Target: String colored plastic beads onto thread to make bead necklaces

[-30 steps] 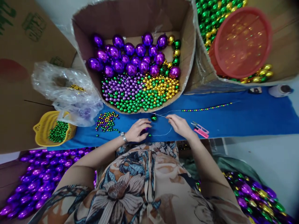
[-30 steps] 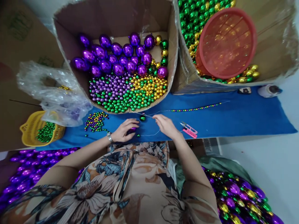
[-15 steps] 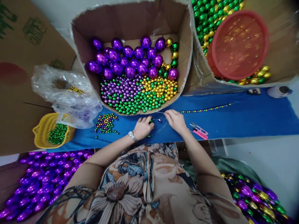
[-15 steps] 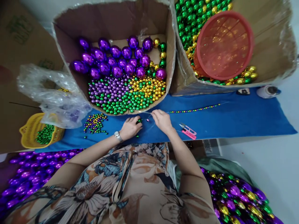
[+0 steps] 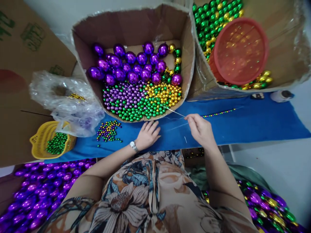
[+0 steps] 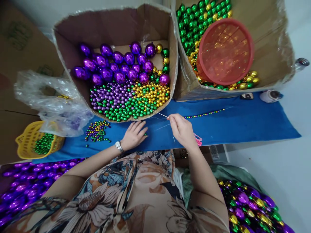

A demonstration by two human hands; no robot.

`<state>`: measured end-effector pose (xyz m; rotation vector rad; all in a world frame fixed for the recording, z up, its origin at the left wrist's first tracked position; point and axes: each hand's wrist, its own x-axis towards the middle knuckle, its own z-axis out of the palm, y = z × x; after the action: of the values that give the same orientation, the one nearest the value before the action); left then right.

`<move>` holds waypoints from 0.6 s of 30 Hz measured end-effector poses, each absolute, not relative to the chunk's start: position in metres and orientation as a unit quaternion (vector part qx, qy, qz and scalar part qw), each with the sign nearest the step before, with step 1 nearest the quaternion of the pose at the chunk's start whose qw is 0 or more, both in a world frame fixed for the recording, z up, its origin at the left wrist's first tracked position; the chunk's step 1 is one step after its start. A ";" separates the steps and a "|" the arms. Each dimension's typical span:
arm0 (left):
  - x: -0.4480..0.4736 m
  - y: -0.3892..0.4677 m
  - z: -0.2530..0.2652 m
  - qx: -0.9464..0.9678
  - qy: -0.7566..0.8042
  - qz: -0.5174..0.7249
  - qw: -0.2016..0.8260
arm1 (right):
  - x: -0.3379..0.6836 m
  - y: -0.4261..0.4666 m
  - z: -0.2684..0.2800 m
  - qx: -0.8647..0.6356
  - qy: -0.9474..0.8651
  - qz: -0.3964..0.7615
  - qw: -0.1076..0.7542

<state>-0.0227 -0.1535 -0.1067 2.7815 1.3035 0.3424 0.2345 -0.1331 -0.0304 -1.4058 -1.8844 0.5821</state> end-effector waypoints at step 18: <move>-0.043 -0.148 -0.097 0.939 0.342 0.033 0.018 | 0.272 -0.133 0.037 -0.435 -0.436 0.232 0.753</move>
<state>-0.0432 -0.1477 -0.0970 2.9159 1.0619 0.1012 0.2720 -0.1333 0.0373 -0.9484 -0.9519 0.5053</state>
